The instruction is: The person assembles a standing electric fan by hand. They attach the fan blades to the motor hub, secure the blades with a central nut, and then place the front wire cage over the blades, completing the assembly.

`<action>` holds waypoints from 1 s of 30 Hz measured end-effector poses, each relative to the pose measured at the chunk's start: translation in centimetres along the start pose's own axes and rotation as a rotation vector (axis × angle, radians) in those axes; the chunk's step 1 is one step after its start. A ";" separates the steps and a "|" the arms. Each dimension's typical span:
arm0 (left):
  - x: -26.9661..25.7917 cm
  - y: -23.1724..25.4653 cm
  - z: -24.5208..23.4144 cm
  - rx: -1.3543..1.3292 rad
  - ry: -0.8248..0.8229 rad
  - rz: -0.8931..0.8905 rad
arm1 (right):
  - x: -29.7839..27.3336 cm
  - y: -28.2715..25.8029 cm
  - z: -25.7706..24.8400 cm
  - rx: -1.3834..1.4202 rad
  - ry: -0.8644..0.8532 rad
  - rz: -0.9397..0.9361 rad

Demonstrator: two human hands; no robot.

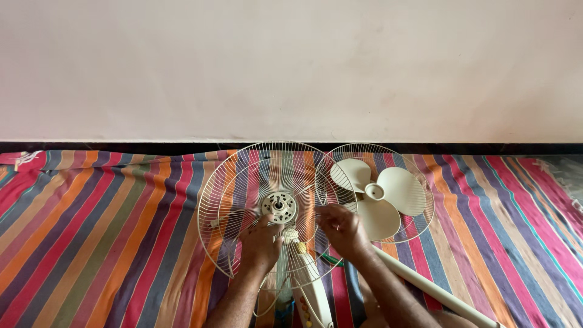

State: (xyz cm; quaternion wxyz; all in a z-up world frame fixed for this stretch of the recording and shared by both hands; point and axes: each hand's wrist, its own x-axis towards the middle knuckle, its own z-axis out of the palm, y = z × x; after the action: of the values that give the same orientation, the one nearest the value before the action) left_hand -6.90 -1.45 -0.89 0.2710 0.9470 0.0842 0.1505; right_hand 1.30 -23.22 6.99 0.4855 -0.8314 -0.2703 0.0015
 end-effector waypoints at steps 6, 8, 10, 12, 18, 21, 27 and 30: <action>0.2 0.3 -0.3 0.014 -0.075 -0.089 | 2.3 5.5 -5.5 0.034 0.266 0.017; 0.4 0.6 -0.5 -0.022 -0.064 -0.083 | 3.1 8.0 -7.1 0.060 0.324 0.028; 0.4 0.8 -0.7 -0.030 -0.060 -0.076 | 3.4 10.8 -8.2 -0.012 0.380 0.131; 0.4 0.8 -0.7 -0.012 -0.061 -0.068 | 3.3 14.0 -8.9 -0.071 0.425 0.187; 0.2 0.6 -0.5 -0.015 -0.067 -0.075 | 2.8 23.7 -9.7 -0.229 0.500 0.360; 0.2 0.6 -0.4 -0.077 0.008 -0.011 | 2.4 27.2 -10.3 -0.394 0.491 0.451; 0.3 1.0 -0.9 -0.003 -0.057 -0.052 | 2.7 30.2 -10.4 -0.345 0.314 0.674; 0.3 1.3 -1.3 0.002 -0.049 -0.039 | 2.4 30.6 -9.9 -0.237 0.279 0.743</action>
State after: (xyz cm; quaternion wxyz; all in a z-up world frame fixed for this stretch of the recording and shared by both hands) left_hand -6.97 -1.83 0.89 0.2750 0.9488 0.0960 0.1220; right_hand 19.74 -41.83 -11.86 0.3850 -0.9147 0.1182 0.0328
